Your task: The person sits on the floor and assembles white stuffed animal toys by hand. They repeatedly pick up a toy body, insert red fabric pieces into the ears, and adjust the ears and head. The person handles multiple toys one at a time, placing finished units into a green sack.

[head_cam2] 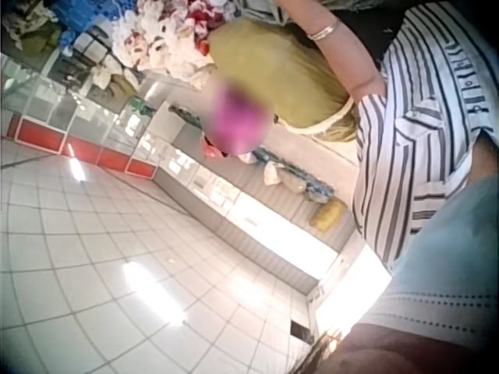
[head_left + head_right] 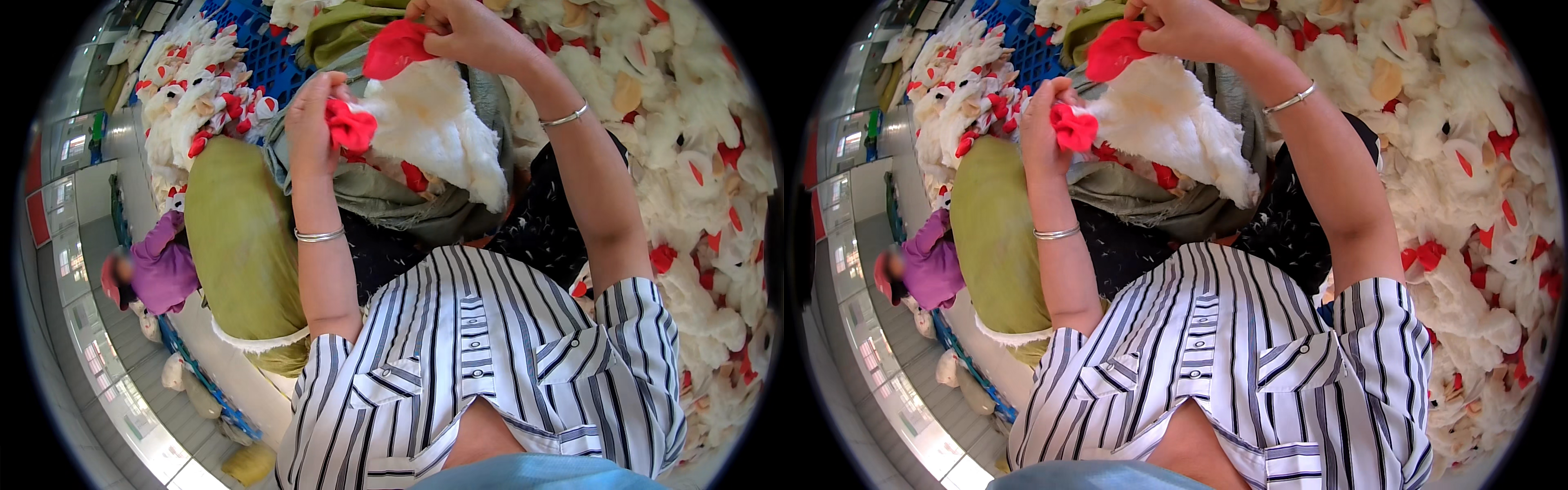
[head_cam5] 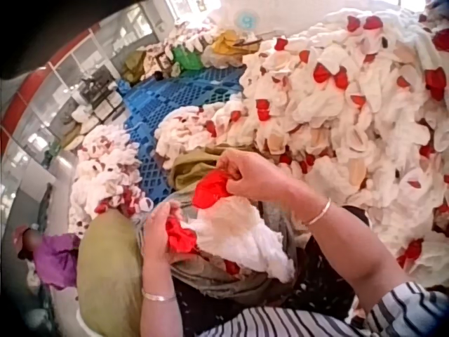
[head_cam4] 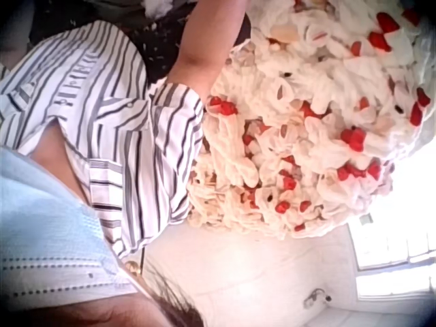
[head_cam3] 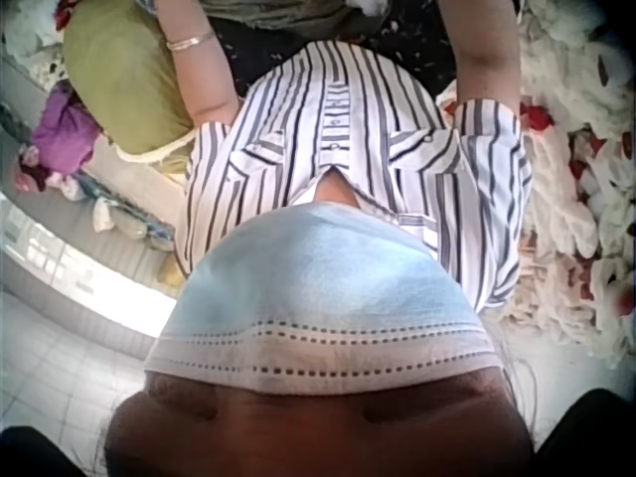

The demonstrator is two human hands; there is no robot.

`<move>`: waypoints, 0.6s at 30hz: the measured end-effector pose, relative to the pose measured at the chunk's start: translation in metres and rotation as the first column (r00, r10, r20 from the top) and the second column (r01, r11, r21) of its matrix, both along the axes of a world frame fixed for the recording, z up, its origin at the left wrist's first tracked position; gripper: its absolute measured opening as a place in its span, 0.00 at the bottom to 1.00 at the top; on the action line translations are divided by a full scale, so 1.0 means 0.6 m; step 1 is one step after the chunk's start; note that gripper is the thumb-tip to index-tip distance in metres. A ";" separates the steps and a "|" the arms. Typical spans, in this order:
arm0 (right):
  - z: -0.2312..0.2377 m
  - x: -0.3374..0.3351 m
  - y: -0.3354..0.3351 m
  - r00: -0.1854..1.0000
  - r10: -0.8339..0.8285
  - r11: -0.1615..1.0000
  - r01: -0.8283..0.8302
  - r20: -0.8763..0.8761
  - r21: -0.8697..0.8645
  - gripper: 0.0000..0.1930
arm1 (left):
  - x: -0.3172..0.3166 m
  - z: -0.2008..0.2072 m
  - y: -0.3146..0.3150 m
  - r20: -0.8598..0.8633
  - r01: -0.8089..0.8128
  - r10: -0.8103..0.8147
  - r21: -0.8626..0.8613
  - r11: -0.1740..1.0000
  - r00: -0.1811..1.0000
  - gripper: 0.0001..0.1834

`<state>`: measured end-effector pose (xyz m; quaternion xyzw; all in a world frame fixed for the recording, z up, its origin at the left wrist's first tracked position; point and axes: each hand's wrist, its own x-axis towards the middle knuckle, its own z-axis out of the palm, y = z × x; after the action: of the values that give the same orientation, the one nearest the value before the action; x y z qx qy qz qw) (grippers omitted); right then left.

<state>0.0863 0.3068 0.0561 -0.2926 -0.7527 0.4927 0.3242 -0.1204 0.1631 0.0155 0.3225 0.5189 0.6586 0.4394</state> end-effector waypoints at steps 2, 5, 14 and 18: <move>-0.006 0.022 0.027 0.981 -0.100 0.988 0.078 0.168 0.130 0.05 | -0.083 -0.029 -0.018 0.162 -0.004 -0.020 0.143 0.990 0.987 0.13; -0.001 0.051 0.089 0.872 -0.489 0.872 0.489 0.021 0.013 0.07 | -0.188 -0.061 -0.049 0.343 0.033 -0.174 0.381 0.924 0.923 0.13; -0.057 -0.032 -0.009 0.959 0.110 0.983 -0.145 -0.260 -0.117 0.08 | -0.022 0.004 -0.013 0.366 -0.339 0.263 0.162 0.927 0.893 0.14; -0.076 -0.069 -0.075 0.910 0.404 0.914 -0.407 0.097 0.007 0.16 | 0.022 0.008 0.000 0.258 -0.251 0.183 0.261 0.932 0.949 0.15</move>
<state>0.0448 0.2617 0.0103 -0.1484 -0.8180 0.5247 0.1832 -0.1073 0.1633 0.0204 0.2457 0.3947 0.8051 0.3683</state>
